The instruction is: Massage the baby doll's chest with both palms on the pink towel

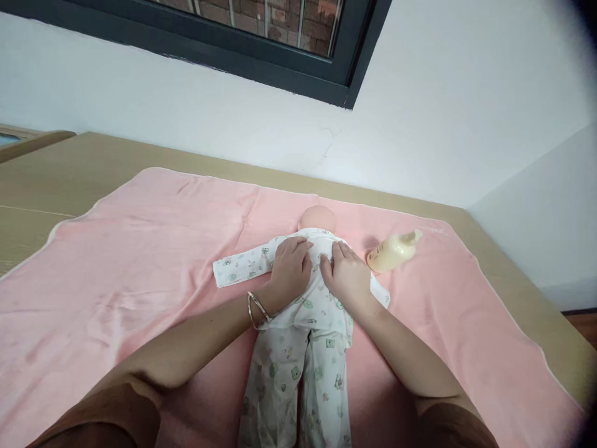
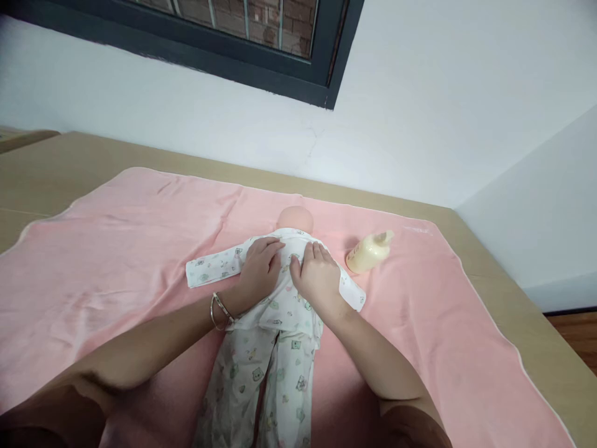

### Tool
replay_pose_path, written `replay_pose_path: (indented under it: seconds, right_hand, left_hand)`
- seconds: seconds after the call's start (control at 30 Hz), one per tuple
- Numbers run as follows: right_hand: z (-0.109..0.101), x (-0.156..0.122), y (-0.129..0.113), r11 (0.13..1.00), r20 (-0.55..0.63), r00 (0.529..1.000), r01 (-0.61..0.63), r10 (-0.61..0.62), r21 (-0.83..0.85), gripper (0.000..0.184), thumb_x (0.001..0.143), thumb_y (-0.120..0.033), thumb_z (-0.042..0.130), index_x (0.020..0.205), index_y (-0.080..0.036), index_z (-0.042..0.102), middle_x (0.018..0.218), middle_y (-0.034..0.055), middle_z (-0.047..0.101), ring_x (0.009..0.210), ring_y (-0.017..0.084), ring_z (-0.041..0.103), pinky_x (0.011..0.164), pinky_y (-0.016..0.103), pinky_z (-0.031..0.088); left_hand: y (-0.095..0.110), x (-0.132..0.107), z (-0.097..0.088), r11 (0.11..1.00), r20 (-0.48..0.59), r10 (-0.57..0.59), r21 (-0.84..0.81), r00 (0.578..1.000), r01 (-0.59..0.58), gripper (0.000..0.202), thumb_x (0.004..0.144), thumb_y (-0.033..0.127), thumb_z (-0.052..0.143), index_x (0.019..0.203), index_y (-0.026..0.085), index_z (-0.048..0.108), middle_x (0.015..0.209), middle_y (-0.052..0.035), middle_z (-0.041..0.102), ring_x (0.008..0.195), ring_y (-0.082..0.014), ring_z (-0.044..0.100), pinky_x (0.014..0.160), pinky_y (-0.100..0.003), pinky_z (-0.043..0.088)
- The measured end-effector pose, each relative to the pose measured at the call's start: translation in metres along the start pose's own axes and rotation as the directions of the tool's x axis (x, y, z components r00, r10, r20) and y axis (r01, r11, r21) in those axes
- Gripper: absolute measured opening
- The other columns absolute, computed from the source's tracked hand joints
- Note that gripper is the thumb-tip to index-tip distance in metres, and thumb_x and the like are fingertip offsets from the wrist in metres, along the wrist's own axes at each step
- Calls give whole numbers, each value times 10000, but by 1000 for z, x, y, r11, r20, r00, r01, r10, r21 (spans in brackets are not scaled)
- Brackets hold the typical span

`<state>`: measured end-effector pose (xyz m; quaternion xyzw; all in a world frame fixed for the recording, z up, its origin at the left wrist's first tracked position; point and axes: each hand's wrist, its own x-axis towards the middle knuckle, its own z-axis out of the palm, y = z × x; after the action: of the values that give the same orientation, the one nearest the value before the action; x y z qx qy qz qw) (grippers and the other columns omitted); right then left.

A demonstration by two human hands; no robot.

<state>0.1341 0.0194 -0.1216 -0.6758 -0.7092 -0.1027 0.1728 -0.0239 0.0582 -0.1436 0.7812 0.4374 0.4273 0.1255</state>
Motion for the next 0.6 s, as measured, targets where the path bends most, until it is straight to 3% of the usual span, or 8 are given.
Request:
replay_pose_path:
  seconds: [0.1,0.2,0.4,0.6]
  right_hand:
    - [-2,-2,-2,999,-1,1000,8,-9,-47,528,1031,-379,387,1344,-12,601,1328,244,674,1288,347,612,1076,452,474]
    - [-1,0,0,999,-1,1000,19,-19,-41,522,1025,-379,401,1351,-19,595,1332,232,673,1298,348,597,1086,447,454]
    - [2,14,14,985,45,997,60,-68,163,447,994,-385,467,1306,-102,614,1233,163,705,1138,304,647,993,405,499]
    - [5,21,20,964,57,989,123,-140,234,452,971,-302,458,1351,-82,568,1303,181,656,1192,304,600,1058,430,462]
  left_hand:
    - [-4,5,4,991,0,-117,-58,993,117,334,872,138,479,1174,177,615,1204,-117,664,1173,-263,601,1075,-479,495]
    - [-10,9,8,988,35,-147,-48,988,149,378,872,170,479,1230,167,601,1293,-131,658,1247,-278,585,1125,-500,470]
    - [-13,12,6,992,165,-28,128,986,6,437,972,256,429,1347,80,565,1441,-190,587,1379,-323,507,1207,-520,382]
    - [-6,9,1,971,153,38,230,987,-73,428,997,249,424,1357,71,567,1402,-187,617,1354,-331,528,1195,-556,388]
